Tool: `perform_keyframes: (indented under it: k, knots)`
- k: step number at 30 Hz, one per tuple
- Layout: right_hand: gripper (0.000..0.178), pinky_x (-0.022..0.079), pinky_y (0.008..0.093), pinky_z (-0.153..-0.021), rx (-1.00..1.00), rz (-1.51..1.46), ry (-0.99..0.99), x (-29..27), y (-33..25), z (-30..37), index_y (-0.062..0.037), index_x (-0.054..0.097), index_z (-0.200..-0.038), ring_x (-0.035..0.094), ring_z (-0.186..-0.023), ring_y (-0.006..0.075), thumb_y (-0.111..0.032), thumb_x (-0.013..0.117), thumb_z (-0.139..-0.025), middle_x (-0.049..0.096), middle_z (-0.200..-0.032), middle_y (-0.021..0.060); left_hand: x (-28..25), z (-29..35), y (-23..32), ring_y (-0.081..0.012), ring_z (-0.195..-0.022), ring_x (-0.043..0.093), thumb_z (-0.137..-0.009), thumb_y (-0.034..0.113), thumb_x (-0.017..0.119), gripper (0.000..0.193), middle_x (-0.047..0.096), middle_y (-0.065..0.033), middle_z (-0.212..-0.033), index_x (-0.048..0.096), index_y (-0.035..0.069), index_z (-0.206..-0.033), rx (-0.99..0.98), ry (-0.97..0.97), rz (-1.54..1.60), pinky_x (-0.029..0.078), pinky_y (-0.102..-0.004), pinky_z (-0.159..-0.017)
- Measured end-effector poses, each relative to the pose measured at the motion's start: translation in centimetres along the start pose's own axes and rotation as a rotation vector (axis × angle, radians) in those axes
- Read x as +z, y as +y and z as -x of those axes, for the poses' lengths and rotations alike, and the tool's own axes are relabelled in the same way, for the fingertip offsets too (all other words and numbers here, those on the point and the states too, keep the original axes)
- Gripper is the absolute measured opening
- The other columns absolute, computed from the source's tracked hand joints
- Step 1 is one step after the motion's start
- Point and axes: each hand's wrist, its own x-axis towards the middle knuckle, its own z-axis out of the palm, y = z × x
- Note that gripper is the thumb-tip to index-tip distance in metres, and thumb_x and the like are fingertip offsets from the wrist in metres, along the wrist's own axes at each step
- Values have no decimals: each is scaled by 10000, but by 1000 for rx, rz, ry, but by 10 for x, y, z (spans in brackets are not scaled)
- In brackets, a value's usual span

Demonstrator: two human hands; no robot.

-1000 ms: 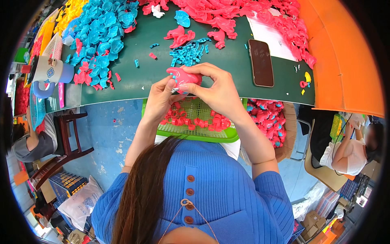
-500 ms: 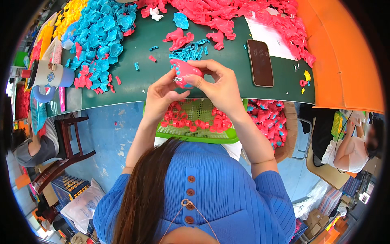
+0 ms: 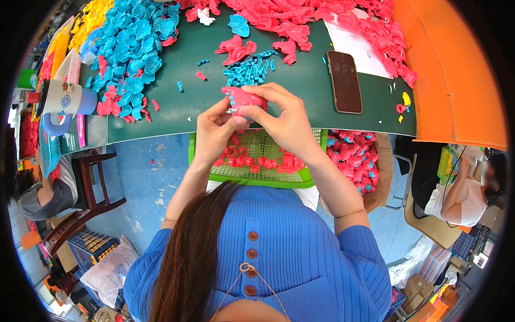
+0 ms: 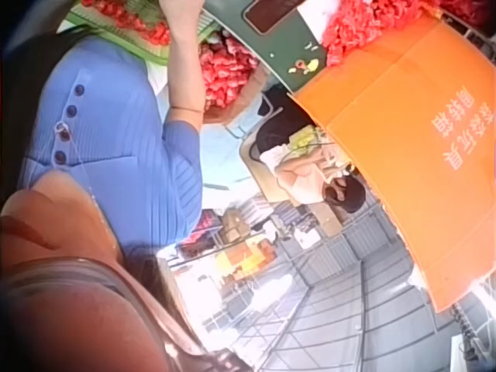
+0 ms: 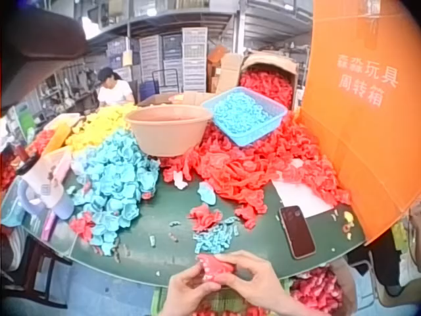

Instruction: Assembling small plastic parts by joining pink shells with blue inserts on a factory workbench.

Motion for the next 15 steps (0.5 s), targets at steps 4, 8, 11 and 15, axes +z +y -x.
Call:
perform_keyframes:
  k: [4, 8, 11, 15]
  knots:
    - [546, 429, 294, -823, -182, 334, 60, 8, -1, 6, -20, 522, -1211, 562, -924, 212, -134, 731, -720, 562, -1016, 133, 0, 1, -3, -120, -788, 626, -844, 186, 637, 373, 631, -63, -925, 514, -36, -1117, -132, 40, 209, 508, -229, -709]
    - [751, 452, 369, -764, -229, 518, 9, 6, 0, 6, -55, 395, -1315, 550, -843, 299, -167, 762, -670, 553, -963, 157, -8, -1, -10, -133, -830, 628, -885, 290, 578, 339, 623, -62, -973, 532, -11, -1031, -240, -52, 304, 525, -273, -730]
    - [743, 458, 366, -789, -200, 504, -34, 1, -1, 7, -52, 407, -1304, 567, -896, 298, -161, 767, -663, 559, -1011, 160, -7, -2, -6, -163, -954, 594, -846, 216, 633, 363, 598, -77, -1046, 524, -10, -1107, -217, 40, 240, 507, -312, -818]
    - [717, 459, 344, -841, -191, 388, -51, -2, -5, 7, -42, 418, -1283, 571, -1007, 288, -160, 771, -670, 559, -1093, 163, -5, -4, 1, -185, -1090, 497, -693, 72, 743, 610, 554, -102, -1124, 483, 12, -1242, 155, -99, 117, 402, -346, -968]
